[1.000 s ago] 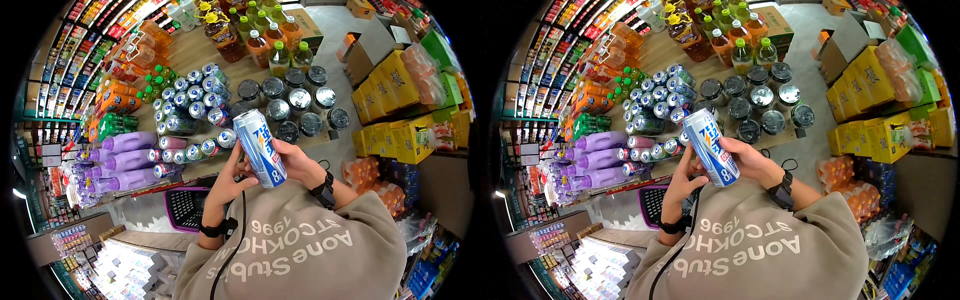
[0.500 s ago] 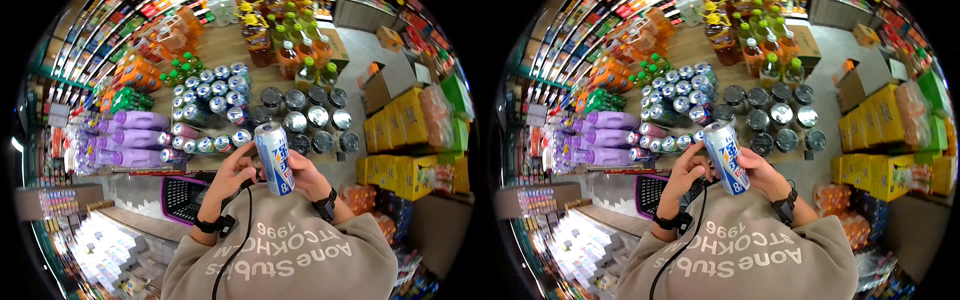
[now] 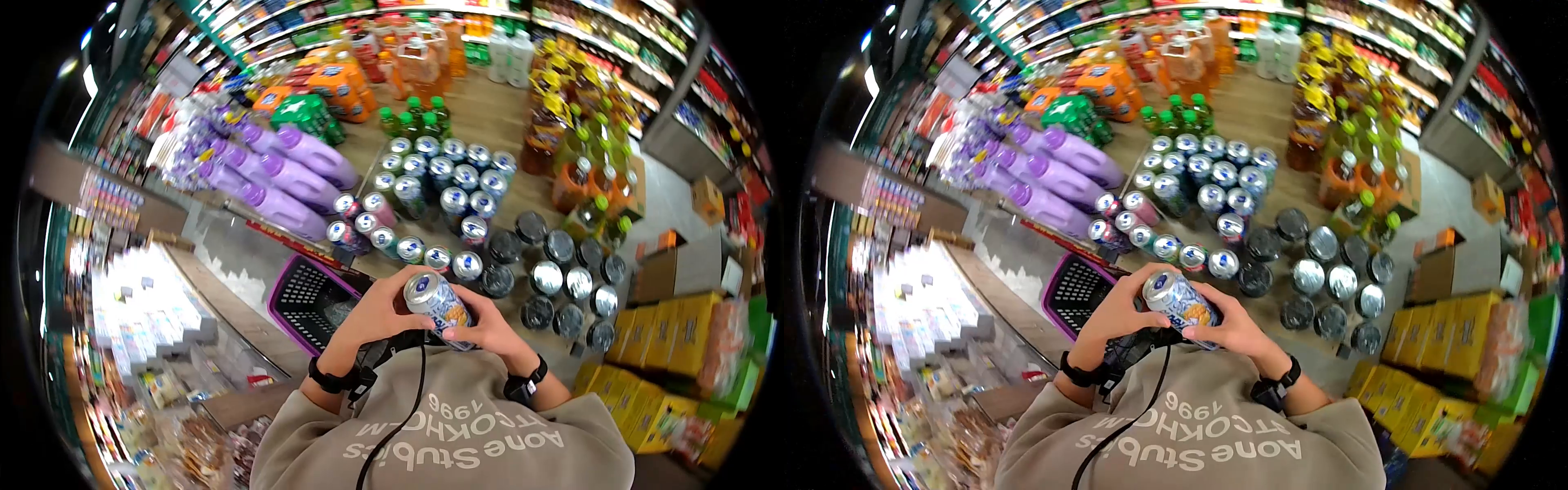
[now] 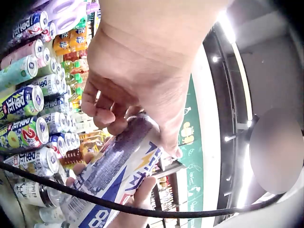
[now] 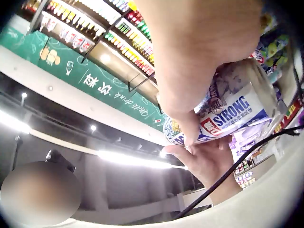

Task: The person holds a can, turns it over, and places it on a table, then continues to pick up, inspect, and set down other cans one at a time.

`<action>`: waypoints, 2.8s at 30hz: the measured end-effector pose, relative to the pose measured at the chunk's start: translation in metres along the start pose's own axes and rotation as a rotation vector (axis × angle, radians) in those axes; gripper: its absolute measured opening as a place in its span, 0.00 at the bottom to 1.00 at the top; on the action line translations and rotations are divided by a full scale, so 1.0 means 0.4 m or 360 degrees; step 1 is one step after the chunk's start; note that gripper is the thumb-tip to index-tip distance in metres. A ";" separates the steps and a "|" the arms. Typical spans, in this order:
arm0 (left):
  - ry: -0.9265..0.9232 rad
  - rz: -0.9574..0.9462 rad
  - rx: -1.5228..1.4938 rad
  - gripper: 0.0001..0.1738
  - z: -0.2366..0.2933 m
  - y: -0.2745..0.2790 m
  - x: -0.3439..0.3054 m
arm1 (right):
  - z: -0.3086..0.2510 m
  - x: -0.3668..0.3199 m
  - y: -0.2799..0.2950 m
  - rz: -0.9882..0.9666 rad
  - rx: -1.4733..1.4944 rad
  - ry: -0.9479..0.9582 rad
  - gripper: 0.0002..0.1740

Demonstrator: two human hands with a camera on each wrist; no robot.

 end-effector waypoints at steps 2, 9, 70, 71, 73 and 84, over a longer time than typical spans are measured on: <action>-0.0025 0.0067 0.0091 0.45 -0.009 0.047 -0.015 | 0.007 0.031 -0.021 -0.0071 -0.0201 0.0041 0.47; -0.0155 0.0399 0.0548 0.38 -0.029 0.174 -0.046 | 0.056 0.130 -0.092 -0.0082 -0.0560 0.0024 0.47; -0.0796 -0.0029 0.1403 0.40 0.113 0.346 0.418 | -0.065 0.056 -0.089 0.0751 -0.0511 0.0483 0.30; -0.0788 -0.0010 0.1573 0.41 0.105 0.330 0.427 | -0.059 0.043 -0.085 0.0770 -0.0497 0.0438 0.29; -0.0905 -0.0057 0.1789 0.42 0.073 0.293 0.454 | -0.047 0.024 -0.078 0.0803 -0.0455 0.0357 0.28; -0.0962 -0.0248 0.1913 0.41 -0.059 0.182 0.526 | 0.002 -0.021 -0.074 0.0879 -0.0220 0.0313 0.24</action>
Point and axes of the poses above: each hand's wrist, its own x-axis towards the middle knuckle, its own y-axis out of the back of the hand, z = x × y, the point moved 7 cm from there along x, towards the middle knuckle, and after that the axes turned 12 degrees about z, right-handed, at the moved point
